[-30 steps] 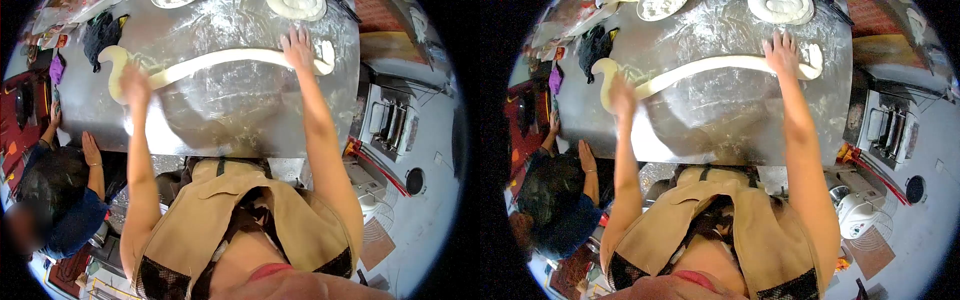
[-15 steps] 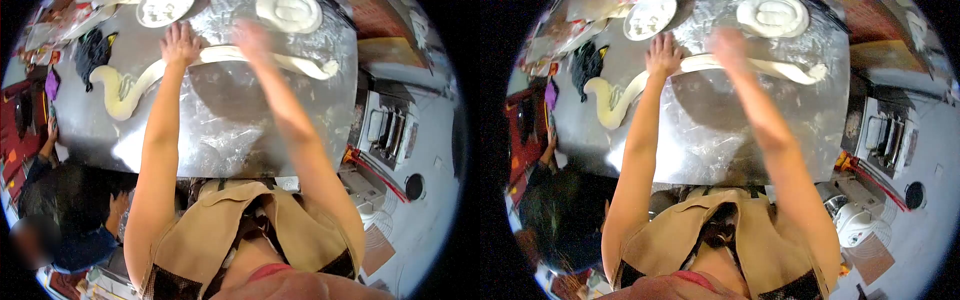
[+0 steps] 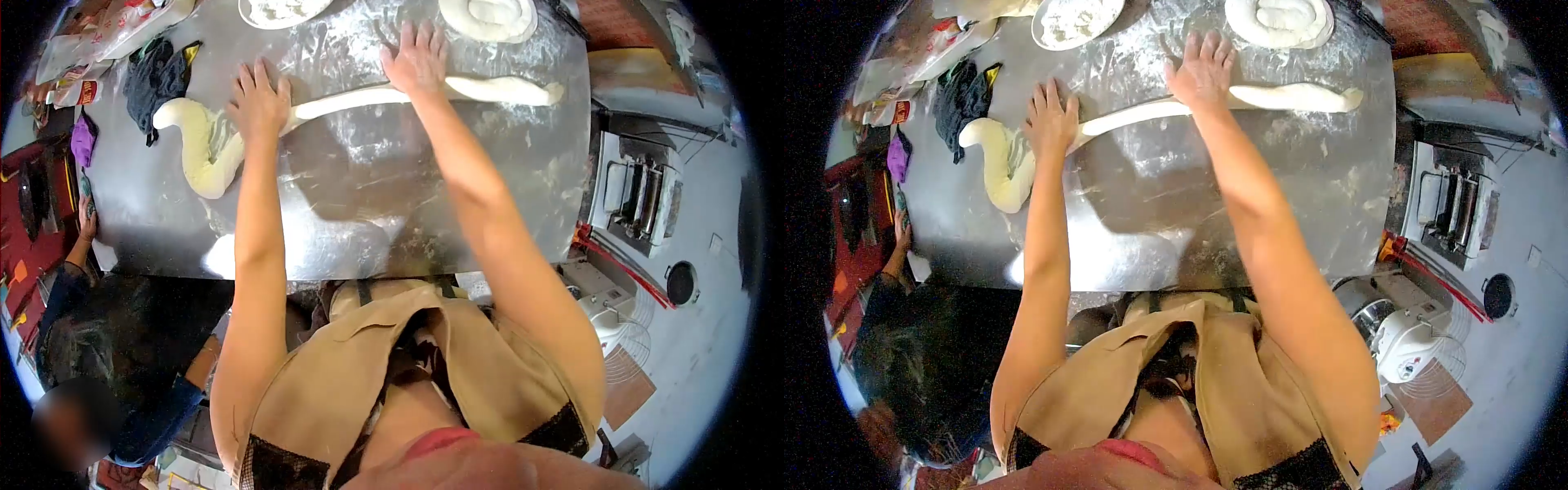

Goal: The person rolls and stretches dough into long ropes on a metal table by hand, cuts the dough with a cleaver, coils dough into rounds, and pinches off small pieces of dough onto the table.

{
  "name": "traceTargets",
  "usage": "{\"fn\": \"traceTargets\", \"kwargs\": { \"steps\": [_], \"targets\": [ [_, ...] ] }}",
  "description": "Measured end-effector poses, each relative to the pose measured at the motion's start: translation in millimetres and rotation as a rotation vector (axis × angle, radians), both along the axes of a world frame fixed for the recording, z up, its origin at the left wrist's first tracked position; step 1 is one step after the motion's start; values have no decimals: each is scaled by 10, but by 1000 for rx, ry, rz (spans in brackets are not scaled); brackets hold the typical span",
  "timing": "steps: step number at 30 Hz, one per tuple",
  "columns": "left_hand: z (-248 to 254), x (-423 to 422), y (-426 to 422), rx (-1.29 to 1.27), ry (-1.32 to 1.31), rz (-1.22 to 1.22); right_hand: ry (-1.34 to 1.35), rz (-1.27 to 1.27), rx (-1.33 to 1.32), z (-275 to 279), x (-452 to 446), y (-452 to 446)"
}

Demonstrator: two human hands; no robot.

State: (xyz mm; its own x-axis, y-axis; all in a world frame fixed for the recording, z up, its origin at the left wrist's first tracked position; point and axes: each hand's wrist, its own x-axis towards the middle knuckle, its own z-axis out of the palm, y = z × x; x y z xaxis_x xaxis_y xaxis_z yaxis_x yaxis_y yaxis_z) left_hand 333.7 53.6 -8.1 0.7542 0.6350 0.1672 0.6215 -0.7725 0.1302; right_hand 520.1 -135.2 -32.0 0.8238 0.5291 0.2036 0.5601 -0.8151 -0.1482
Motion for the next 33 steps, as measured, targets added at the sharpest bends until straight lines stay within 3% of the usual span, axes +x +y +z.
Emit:
{"fn": "traceTargets", "kwargs": {
  "steps": [2,3,4,5,7,9,10,13,17,20,21,22,23,24,25,26,27,28,29,30,32,33],
  "targets": [
    [-46,-89,49,49,9,-27,7,160,29,122,-78,-241],
    [113,-372,-118,-64,58,-98,85,230,24,247,-391,-621],
    [192,-739,-288,-121,38,-184,-28,298,147,166,-672,-1063],
    [170,-1105,-468,-178,18,-270,68,227,-1,270,-965,-1366],
    [90,-1526,-547,-93,46,-336,28,267,11,232,-892,-1600],
    [93,-1356,-250,-68,57,-406,55,263,-92,283,-704,-1461],
    [104,-1181,-66,-25,57,-461,-94,299,2,142,-427,-1283],
    [105,-883,393,-151,19,-420,68,142,-20,266,271,-658],
    [149,-1675,883,-210,171,-472,26,261,-143,282,482,-1232],
    [194,-2477,1578,-133,295,-454,-20,459,-252,194,-30,-1887],
    [300,-2572,1664,-163,355,-327,-230,622,-3,142,-398,-1966],
    [395,-2616,1680,-193,417,-198,200,376,-273,353,-857,-1821],
    [407,-2585,1527,-195,427,-201,113,409,-121,239,-1211,-1883],
    [389,-2499,1209,6,426,-162,123,407,-121,267,-1338,-1763],
    [384,-2363,811,209,420,-122,158,237,-125,312,-1427,-1582],
    [378,-2006,227,-225,464,-13,193,65,-128,345,-1483,-1430],
    [-54,-1864,-292,-360,-125,-414,96,12,-78,313,-1397,-1296],
    [613,-1078,-1137,-543,8,-361,-5,-40,-26,243,-1187,-1148],
    [738,-617,-1585,-465,20,-500,1,-77,4,179,-906,-981],
    [471,-228,-1829,-340,-111,-532,8,-117,32,124,-686,-903],
    [196,418,-1966,-170,11,-439,32,-65,86,94,-492,-1042],
    [161,336,-2046,-178,12,-433,68,0,129,107,-436,-1169]
  ]
}}
